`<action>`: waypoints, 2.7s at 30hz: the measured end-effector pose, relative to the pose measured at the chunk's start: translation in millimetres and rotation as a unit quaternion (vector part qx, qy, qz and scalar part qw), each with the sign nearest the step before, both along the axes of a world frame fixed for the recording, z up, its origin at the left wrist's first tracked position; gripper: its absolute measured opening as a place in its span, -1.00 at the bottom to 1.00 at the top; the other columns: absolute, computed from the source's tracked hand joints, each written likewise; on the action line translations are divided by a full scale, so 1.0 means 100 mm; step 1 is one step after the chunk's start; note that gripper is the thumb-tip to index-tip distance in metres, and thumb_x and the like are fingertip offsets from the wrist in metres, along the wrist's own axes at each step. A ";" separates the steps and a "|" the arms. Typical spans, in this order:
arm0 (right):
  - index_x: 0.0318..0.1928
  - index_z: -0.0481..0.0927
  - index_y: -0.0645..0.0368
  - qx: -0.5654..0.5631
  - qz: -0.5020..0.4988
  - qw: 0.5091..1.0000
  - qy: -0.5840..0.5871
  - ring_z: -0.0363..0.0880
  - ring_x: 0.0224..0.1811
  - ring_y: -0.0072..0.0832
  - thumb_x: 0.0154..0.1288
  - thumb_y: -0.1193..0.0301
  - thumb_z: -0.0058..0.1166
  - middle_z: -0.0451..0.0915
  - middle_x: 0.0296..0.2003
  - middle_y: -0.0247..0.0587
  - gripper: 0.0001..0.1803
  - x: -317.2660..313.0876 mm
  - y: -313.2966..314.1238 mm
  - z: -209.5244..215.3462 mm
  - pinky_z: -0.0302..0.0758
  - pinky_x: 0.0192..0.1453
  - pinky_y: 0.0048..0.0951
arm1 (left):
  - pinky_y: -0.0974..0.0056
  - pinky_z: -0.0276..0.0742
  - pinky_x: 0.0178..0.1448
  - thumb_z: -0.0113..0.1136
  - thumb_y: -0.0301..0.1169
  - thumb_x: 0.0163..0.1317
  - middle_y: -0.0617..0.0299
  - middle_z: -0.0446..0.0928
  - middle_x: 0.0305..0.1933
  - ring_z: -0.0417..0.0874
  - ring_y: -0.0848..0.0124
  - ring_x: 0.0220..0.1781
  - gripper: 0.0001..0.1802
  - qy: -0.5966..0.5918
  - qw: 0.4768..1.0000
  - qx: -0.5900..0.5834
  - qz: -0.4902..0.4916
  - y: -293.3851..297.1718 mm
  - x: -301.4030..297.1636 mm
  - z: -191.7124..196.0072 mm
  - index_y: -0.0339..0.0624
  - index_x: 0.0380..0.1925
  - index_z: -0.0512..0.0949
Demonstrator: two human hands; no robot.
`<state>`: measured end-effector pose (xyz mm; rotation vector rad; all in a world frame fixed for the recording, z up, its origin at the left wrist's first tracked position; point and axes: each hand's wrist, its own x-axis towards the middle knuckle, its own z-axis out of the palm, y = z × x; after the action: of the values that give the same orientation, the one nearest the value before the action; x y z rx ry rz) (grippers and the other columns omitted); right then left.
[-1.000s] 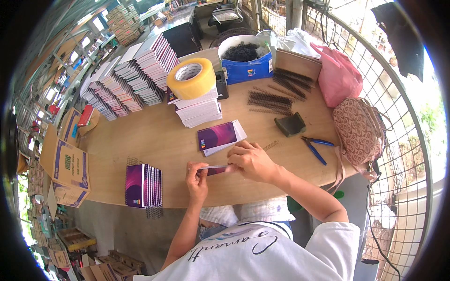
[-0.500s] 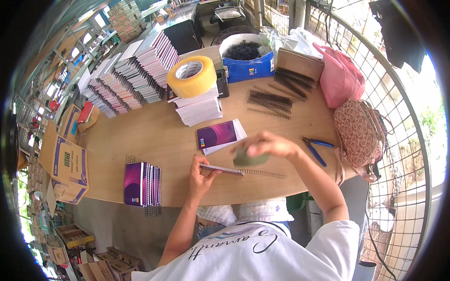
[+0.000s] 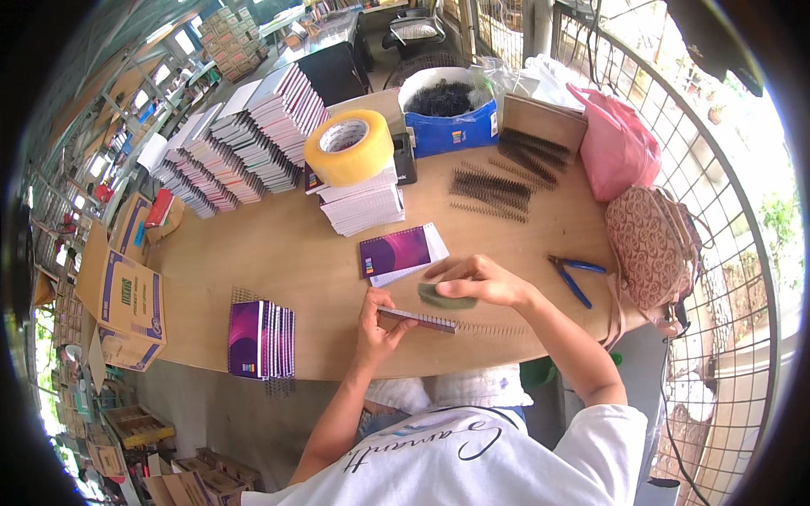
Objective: The person assembles notebooks by picking up a book cover and a stack of paper, aligning them, and then manually threading a spiral binding coil through the holes in the spine.
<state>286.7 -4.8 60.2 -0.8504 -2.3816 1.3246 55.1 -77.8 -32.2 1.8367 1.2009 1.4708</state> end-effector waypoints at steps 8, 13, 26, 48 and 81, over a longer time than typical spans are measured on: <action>-0.17 0.74 0.32 0.006 -0.028 0.999 0.031 0.66 -0.06 -0.19 0.28 0.14 0.21 0.65 -0.03 0.09 -0.57 -0.04 0.03 -0.07 0.52 0.08 -0.27 | 0.23 0.44 -0.14 0.54 -0.28 0.03 0.22 0.32 -0.30 0.44 0.28 -0.25 -0.48 -0.001 1.000 -0.006 -0.013 0.00 0.09 0.09 -0.19 -0.26 0.34; -0.20 0.75 0.28 0.028 -0.031 0.999 -0.004 0.66 -0.08 -0.13 0.27 0.13 0.23 0.65 -0.08 0.11 -0.59 -0.12 -0.01 -0.08 0.54 0.04 -0.26 | 0.23 0.47 -0.09 0.51 -0.41 0.06 0.23 0.38 -0.25 0.46 0.33 -0.19 -0.44 -0.012 0.999 -0.027 -0.024 -0.04 0.07 0.06 -0.15 -0.09 0.30; -0.30 0.75 0.33 -0.011 -0.052 0.997 0.064 0.65 -0.10 -0.14 0.27 0.03 0.22 0.63 -0.04 0.13 -0.49 -0.27 0.05 -0.09 0.53 0.01 -0.26 | 0.39 0.59 -0.02 0.29 -0.67 0.21 0.18 0.58 -0.19 0.61 0.51 -0.15 -0.39 -0.331 0.917 -0.196 -0.105 0.00 -0.16 -0.02 -0.05 0.15 0.21; 0.03 0.56 0.15 0.381 -0.404 0.830 -0.041 0.62 -0.14 -0.09 0.08 0.42 0.36 0.62 -0.18 -0.09 -0.53 0.79 -0.41 -0.34 0.55 -0.07 -0.16 | 0.42 0.62 -0.04 0.13 -0.74 0.26 -0.03 0.65 -0.11 0.66 0.50 -0.16 -0.16 -0.303 0.930 -0.201 -0.056 -0.28 -0.28 0.58 -0.08 0.46 -0.01; -0.29 0.70 0.11 0.300 -0.229 0.922 -0.086 0.64 -0.36 -0.15 0.12 0.32 0.36 0.64 -0.38 -0.19 -0.81 0.22 -0.23 0.14 0.55 -0.28 -0.20 | 0.35 0.59 -0.13 0.01 -0.63 0.34 0.19 0.67 -0.23 0.68 0.40 -0.27 -0.73 0.130 0.983 -0.065 0.109 -0.83 -0.66 1.55 -0.20 0.00 0.52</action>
<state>308.8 -28.2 74.1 -1.2431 -2.2921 0.3210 -10.5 -160.8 122.9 1.8975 1.6301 1.2535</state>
